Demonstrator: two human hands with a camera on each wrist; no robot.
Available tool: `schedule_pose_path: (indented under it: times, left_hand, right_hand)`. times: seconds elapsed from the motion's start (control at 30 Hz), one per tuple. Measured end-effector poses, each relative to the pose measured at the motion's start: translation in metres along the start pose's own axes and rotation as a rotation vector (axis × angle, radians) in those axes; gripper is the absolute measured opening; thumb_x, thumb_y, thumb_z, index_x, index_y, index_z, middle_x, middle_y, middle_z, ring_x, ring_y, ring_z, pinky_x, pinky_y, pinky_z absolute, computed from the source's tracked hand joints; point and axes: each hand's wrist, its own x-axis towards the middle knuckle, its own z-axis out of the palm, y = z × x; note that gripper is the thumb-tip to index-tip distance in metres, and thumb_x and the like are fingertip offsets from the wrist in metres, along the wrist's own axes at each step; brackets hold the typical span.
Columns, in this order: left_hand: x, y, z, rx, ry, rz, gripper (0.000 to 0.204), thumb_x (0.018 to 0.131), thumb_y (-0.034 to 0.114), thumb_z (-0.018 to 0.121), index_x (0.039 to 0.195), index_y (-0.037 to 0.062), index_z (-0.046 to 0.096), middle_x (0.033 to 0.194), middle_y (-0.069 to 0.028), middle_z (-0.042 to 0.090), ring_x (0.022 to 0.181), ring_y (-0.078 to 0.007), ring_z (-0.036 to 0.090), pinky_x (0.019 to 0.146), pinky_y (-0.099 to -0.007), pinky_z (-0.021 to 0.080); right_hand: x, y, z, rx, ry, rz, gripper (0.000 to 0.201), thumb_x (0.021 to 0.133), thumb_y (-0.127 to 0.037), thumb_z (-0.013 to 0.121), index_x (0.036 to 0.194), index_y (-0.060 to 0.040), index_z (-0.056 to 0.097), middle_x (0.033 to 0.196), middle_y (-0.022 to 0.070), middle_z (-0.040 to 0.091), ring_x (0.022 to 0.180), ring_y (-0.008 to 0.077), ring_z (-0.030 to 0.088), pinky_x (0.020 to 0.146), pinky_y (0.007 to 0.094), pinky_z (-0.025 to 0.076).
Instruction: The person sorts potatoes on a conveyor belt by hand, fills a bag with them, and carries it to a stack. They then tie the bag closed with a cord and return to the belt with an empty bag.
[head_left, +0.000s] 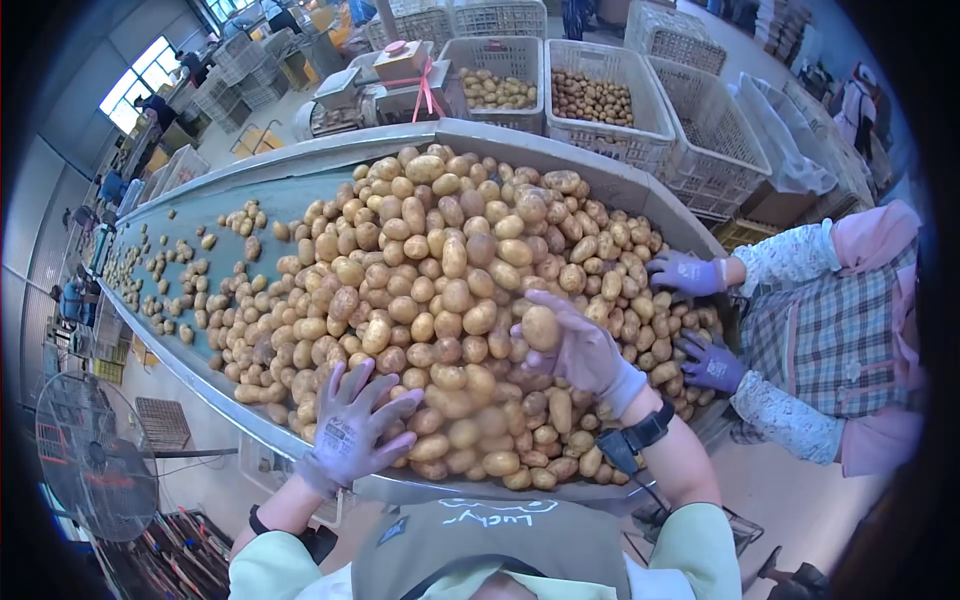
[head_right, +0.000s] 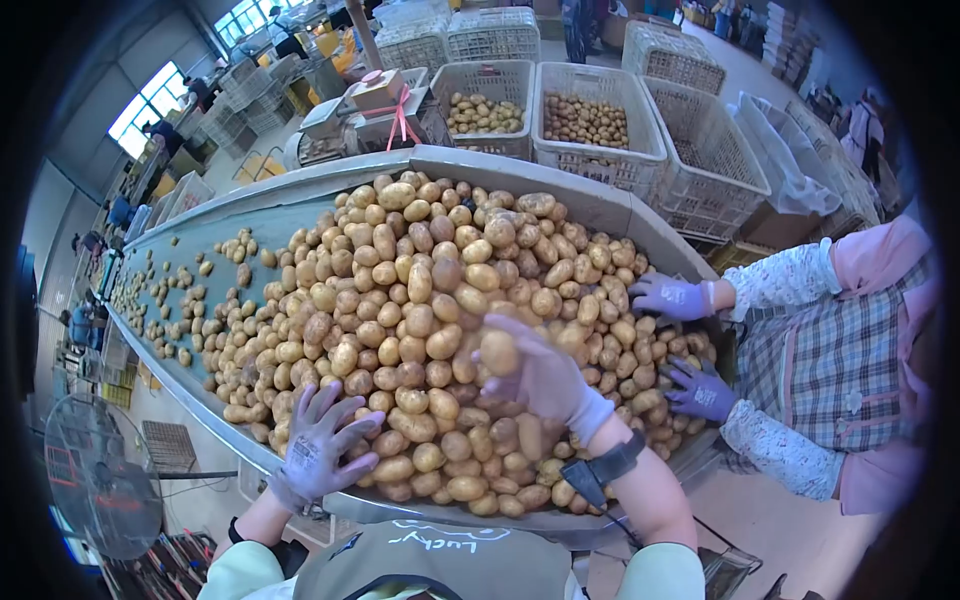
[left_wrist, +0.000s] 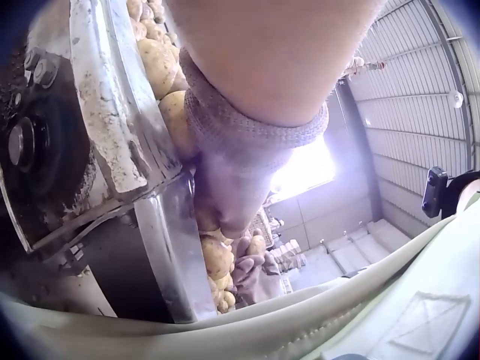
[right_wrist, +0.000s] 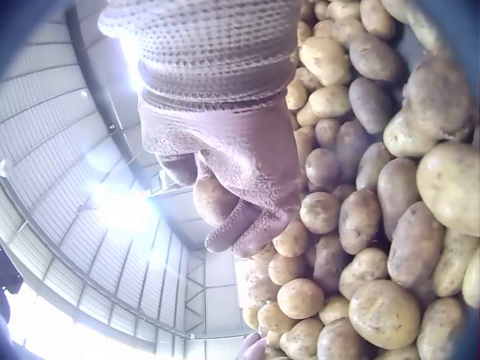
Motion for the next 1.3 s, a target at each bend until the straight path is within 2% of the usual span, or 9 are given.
schedule_pose_path:
  times: [0.27, 0.5, 0.6, 0.63, 0.7, 0.93, 1.0, 1.13, 1.3]
  left_hand:
    - [-0.002, -0.004, -0.001, 0.005, -0.003, 0.036, 0.05, 0.081, 0.047, 0.075, 0.128, 0.0319, 0.068, 0.133, -0.0067, 0.06, 0.14, -0.0365, 0.041, 0.119, -0.0597, 0.022]
    - [-0.007, -0.005, 0.003, -0.034, 0.053, 0.068, 0.049, 0.076, 0.041, 0.077, 0.122, 0.0253, 0.071, 0.135, -0.0099, 0.058, 0.144, -0.0382, 0.035, 0.12, -0.0611, 0.019]
    - [-0.004, -0.004, 0.001, -0.044, 0.059, 0.098, 0.05, 0.073, 0.038, 0.078, 0.12, 0.0228, 0.072, 0.132, -0.0116, 0.059, 0.142, -0.0397, 0.037, 0.12, -0.062, 0.019]
    - [-0.003, -0.004, -0.001, -0.062, 0.049, 0.078, 0.049, 0.073, 0.041, 0.077, 0.12, 0.0247, 0.072, 0.132, -0.0113, 0.058, 0.141, -0.0406, 0.037, 0.118, -0.0638, 0.021]
    - [-0.007, -0.008, 0.005, -0.04, 0.085, 0.084, 0.049, 0.073, 0.043, 0.077, 0.118, 0.025, 0.072, 0.128, -0.0114, 0.059, 0.138, -0.0429, 0.038, 0.116, -0.0663, 0.021]
    - [0.003, -0.004, 0.0, -0.077, 0.027, 0.065, 0.05, 0.073, 0.037, 0.078, 0.121, 0.0213, 0.072, 0.131, -0.0117, 0.06, 0.141, -0.0404, 0.039, 0.119, -0.0623, 0.021]
    - [0.0, -0.004, -0.007, -0.073, 0.017, 0.079, 0.053, 0.075, 0.034, 0.078, 0.125, 0.0201, 0.069, 0.133, -0.0116, 0.059, 0.14, -0.0401, 0.04, 0.119, -0.0618, 0.021]
    - [-0.001, -0.003, -0.01, -0.037, 0.034, 0.065, 0.049, 0.077, 0.035, 0.078, 0.124, 0.0221, 0.07, 0.135, -0.0088, 0.058, 0.14, -0.0365, 0.039, 0.117, -0.0609, 0.024]
    - [0.013, -0.001, -0.014, -0.028, -0.012, 0.044, 0.052, 0.079, 0.033, 0.077, 0.129, 0.0212, 0.068, 0.131, -0.0083, 0.06, 0.139, -0.0372, 0.042, 0.119, -0.0583, 0.023]
  right_hand:
    - [0.01, -0.023, 0.04, -0.532, -0.016, -0.298, 0.064, 0.099, -0.025, 0.065, 0.15, 0.0008, 0.038, 0.141, 0.0112, 0.055, 0.114, 0.0173, 0.063, 0.096, 0.0321, 0.053]
    - [-0.009, -0.113, 0.127, -2.248, -0.129, -1.644, 0.045, 0.088, -0.019, 0.07, 0.13, -0.0085, 0.062, 0.139, 0.0162, 0.054, 0.118, 0.034, 0.059, 0.104, 0.0422, 0.046]
    - [-0.049, -0.25, 0.015, -3.157, 0.906, -1.404, 0.043, 0.095, -0.008, 0.053, 0.138, -0.0066, 0.055, 0.106, 0.0123, 0.068, 0.093, 0.0292, 0.068, 0.073, 0.043, 0.058]
    - [-0.055, -0.311, -0.003, -2.775, 1.471, -0.646, 0.042, 0.099, -0.015, 0.053, 0.136, 0.0049, 0.053, 0.102, 0.0186, 0.071, 0.078, 0.0343, 0.07, 0.065, 0.0475, 0.057]
    - [-0.089, -0.331, -0.008, -2.273, 1.352, -1.221, 0.042, 0.097, -0.03, 0.057, 0.124, 0.0037, 0.057, 0.089, 0.0238, 0.067, 0.075, 0.0411, 0.068, 0.065, 0.0515, 0.055]
    - [-0.048, -0.052, -0.017, -2.219, 0.378, -0.267, 0.036, 0.086, -0.029, 0.07, 0.118, -0.0133, 0.066, 0.107, 0.0099, 0.066, 0.099, 0.0299, 0.063, 0.079, 0.0468, 0.051]
    - [-0.071, 0.021, -0.021, -2.2, -0.083, -0.766, 0.035, 0.085, -0.029, 0.071, 0.118, -0.0162, 0.067, 0.1, 0.0085, 0.068, 0.096, 0.0289, 0.066, 0.077, 0.0462, 0.051]
    - [-0.087, -0.021, -0.007, -1.903, 0.413, 0.497, 0.049, 0.08, -0.033, 0.074, 0.127, -0.0215, 0.062, 0.129, 0.0125, 0.054, 0.118, 0.0326, 0.056, 0.091, 0.0474, 0.042]
    - [-0.062, 0.02, -0.002, -2.299, 0.246, -0.395, 0.038, 0.076, -0.029, 0.073, 0.113, -0.0266, 0.066, 0.13, 0.0034, 0.056, 0.125, 0.0269, 0.052, 0.094, 0.0495, 0.041]
